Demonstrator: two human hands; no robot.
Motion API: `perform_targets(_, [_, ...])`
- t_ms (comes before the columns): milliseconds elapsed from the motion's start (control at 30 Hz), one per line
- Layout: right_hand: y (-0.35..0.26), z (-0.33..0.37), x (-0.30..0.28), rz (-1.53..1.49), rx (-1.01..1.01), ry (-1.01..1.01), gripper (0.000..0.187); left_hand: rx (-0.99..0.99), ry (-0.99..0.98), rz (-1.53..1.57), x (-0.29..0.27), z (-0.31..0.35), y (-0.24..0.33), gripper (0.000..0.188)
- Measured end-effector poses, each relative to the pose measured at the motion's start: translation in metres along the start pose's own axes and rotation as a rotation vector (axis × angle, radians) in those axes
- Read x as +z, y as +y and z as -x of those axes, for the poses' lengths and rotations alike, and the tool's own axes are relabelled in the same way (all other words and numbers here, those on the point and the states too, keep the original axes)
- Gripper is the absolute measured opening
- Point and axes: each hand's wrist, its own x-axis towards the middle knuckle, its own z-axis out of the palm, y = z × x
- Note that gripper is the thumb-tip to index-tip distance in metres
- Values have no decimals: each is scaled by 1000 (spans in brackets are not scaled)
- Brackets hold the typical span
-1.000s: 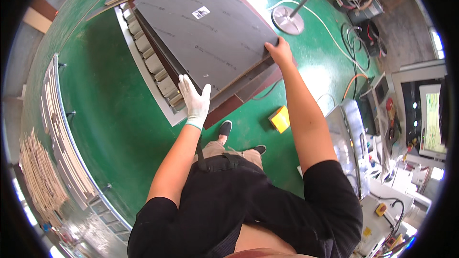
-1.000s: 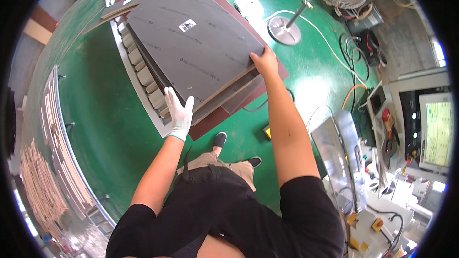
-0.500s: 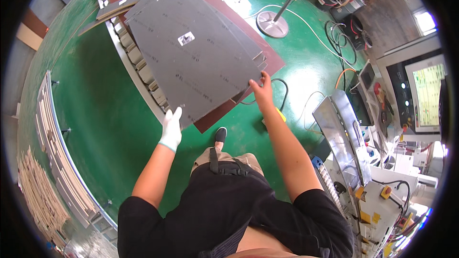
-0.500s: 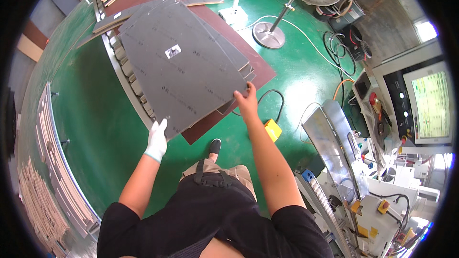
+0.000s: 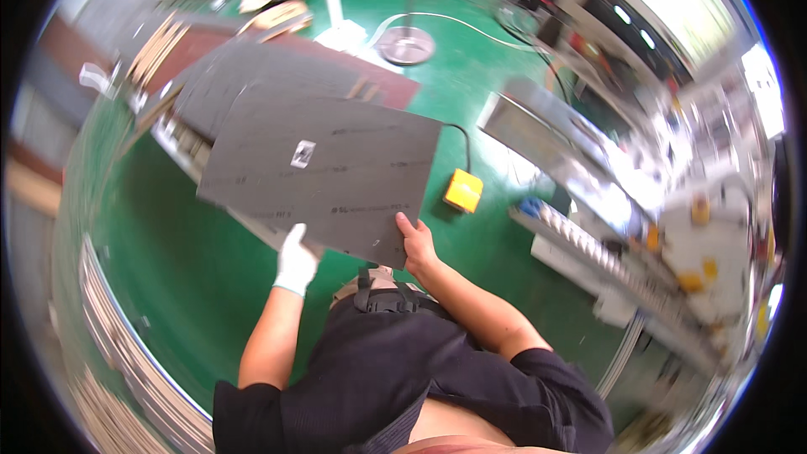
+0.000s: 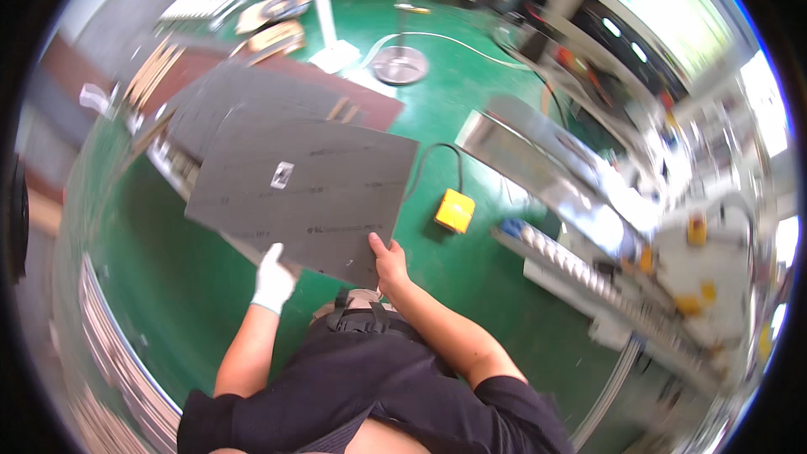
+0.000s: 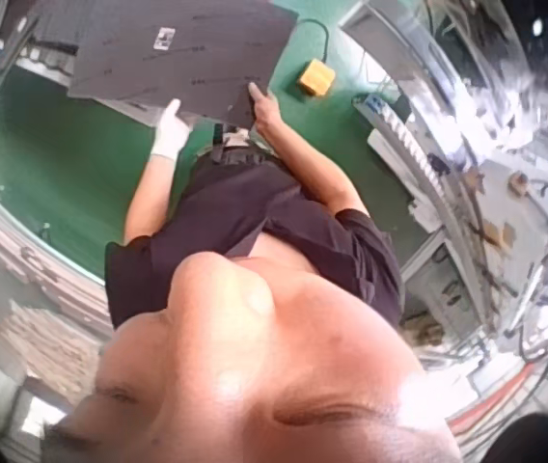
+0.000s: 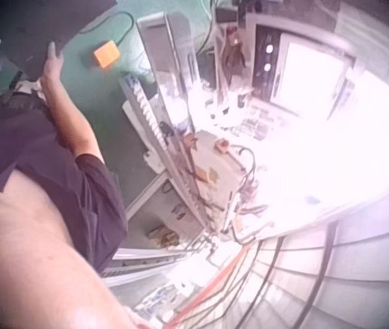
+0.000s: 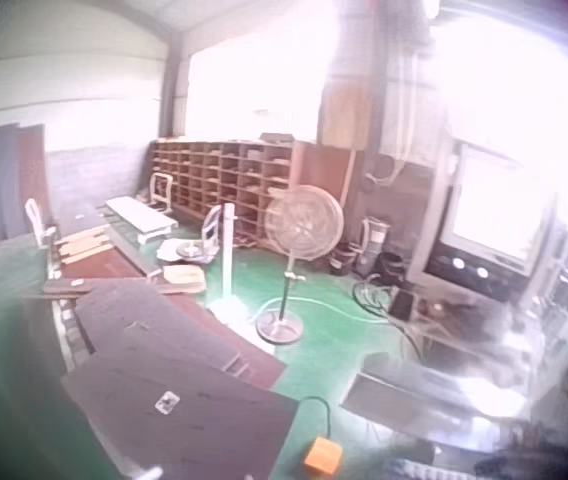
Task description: The person picks up dark gray wood panels one at a time and feeds them into an industrial edge-banding machine, placing each panel onto the moving track.
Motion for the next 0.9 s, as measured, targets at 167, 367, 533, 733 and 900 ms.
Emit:
perform_targets(167, [-33,60,-50,283,-362,176,40,197,-376,-8,-19,5,34,65])
perform_targets(367, [-70,175,-179,530,-471,443,43,-35,-352,-24,-23,26,-81,56])
perform_targets(533, [-3,252,-287,411,-660,758,44,-492,-535,-190,6,17,-128,45])
perform_targets(733, [95,288,-283,63,-832,1196,37,-815,-586,-474,151,-17,-201,41])
perform_targets(900, [148,266,-250,-67,-707,1562,38,-825,-1019,-750,237,-41,-261,36])
